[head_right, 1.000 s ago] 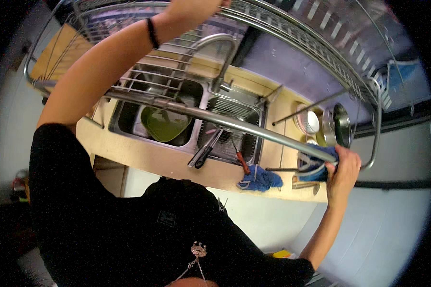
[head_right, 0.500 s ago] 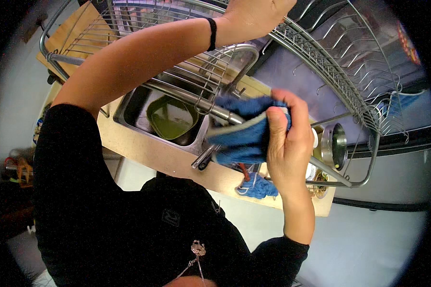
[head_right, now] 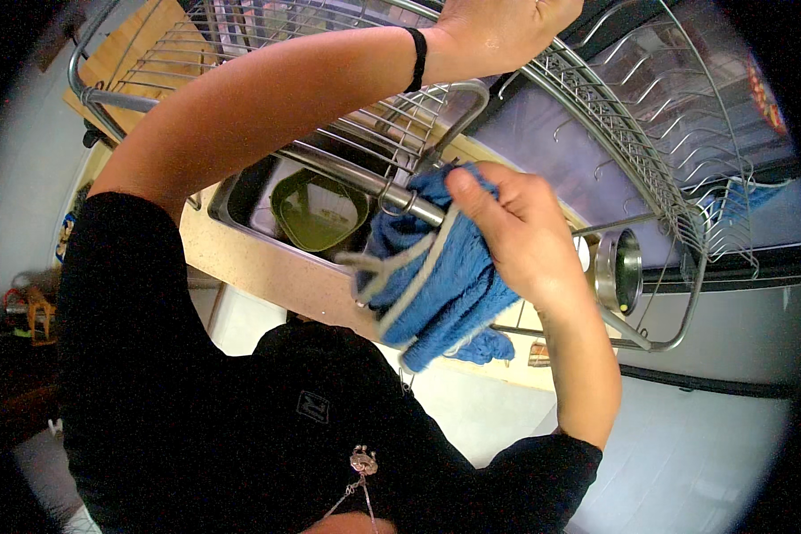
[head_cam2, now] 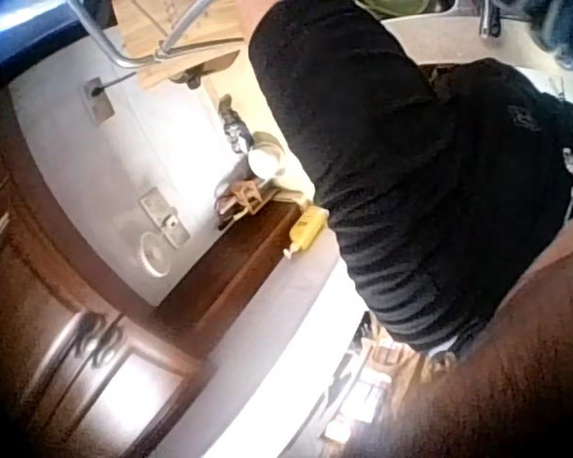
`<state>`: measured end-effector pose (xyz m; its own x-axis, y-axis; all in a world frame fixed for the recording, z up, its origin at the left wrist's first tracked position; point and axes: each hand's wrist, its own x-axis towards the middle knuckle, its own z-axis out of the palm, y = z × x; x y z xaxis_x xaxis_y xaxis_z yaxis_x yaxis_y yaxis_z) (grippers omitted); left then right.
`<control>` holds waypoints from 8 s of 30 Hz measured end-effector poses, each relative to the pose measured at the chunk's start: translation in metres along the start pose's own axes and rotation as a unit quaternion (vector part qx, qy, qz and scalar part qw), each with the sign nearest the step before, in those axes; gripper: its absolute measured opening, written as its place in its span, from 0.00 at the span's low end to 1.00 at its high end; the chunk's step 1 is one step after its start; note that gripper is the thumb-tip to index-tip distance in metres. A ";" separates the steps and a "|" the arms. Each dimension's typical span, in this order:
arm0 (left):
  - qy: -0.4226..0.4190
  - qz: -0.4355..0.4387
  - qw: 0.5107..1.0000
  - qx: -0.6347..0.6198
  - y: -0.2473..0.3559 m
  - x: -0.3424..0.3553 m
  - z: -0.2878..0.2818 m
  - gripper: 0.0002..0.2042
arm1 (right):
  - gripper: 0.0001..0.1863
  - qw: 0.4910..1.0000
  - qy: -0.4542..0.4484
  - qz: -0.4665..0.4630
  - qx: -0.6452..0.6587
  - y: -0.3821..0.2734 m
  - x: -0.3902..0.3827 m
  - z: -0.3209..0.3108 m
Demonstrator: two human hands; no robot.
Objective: The person wipes a metal dish rack using a blue cloth, cleaning the rails and frame of the rack over a kitchen sink.
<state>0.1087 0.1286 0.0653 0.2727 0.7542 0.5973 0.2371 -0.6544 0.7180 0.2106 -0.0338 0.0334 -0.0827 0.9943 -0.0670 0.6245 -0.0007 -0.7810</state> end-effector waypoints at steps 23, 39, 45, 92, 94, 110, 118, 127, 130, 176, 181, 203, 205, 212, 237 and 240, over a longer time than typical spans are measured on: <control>0.025 0.039 0.999 -0.025 -0.001 -0.010 -0.004 0.36 | 0.09 0.915 0.143 -0.201 -0.319 -0.012 -0.011 0.039; 0.032 0.012 0.999 -0.006 -0.001 -0.001 0.005 0.37 | 0.12 0.924 0.133 -0.251 -0.256 -0.005 -0.021 0.037; 0.032 0.012 0.999 -0.002 -0.004 0.000 0.003 0.36 | 0.10 0.985 0.072 -0.109 -0.113 -0.012 -0.010 0.030; -0.032 0.043 0.995 -0.088 0.004 0.018 0.008 0.29 | 0.10 0.925 0.027 0.138 0.353 0.081 0.067 -0.073; -0.005 0.078 0.995 -0.070 -0.005 0.018 0.002 0.32 | 0.12 0.930 -0.057 0.123 0.343 0.051 0.047 -0.069; 0.009 0.092 0.994 -0.066 -0.008 0.019 0.008 0.34 | 0.07 0.936 0.147 0.144 0.287 0.054 -0.007 -0.128; 0.009 0.083 0.992 -0.092 -0.004 0.014 0.006 0.31 | 0.08 0.877 0.248 -0.320 -0.259 0.074 0.095 -0.054; 0.076 0.280 0.955 0.066 -0.023 0.013 0.012 0.23 | 0.15 0.583 0.261 -0.406 -0.654 0.063 0.141 -0.047; -0.003 0.124 0.988 -0.090 -0.012 0.005 0.010 0.21 | 0.20 0.578 0.264 -0.370 -0.678 0.089 0.128 -0.067; -0.051 -0.014 0.988 -0.146 -0.003 0.009 0.002 0.32 | 0.28 0.842 0.491 0.048 0.220 0.214 0.028 -0.193; -0.038 -0.024 0.990 -0.133 0.001 0.006 0.004 0.31 | 0.14 0.822 0.550 0.050 0.135 0.223 0.023 -0.201; -0.046 -0.011 0.990 -0.130 -0.008 0.003 0.005 0.31 | 0.23 0.797 0.313 -0.013 -0.516 0.173 0.019 -0.175; -0.049 0.003 0.989 -0.138 -0.008 0.003 0.005 0.31 | 0.25 0.777 0.316 0.022 -0.544 0.181 0.012 -0.182; -0.013 -0.023 0.986 -0.164 -0.005 0.004 0.010 0.31 | 0.23 0.806 0.337 -0.065 -0.482 0.184 0.021 -0.178; -0.013 -0.024 0.986 -0.166 -0.006 0.004 0.010 0.30 | 0.27 0.789 0.232 -0.217 -0.525 0.154 0.038 -0.154; -0.018 -0.016 0.986 -0.166 -0.010 0.002 0.006 0.30 | 0.28 0.775 0.269 -0.182 -0.542 0.161 0.035 -0.158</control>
<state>0.1129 0.1360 0.0573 0.3051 0.7673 0.5641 -0.0713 -0.5723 0.8170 0.4308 0.0176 0.0030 -0.2530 0.8084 0.5315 0.9455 0.0902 0.3129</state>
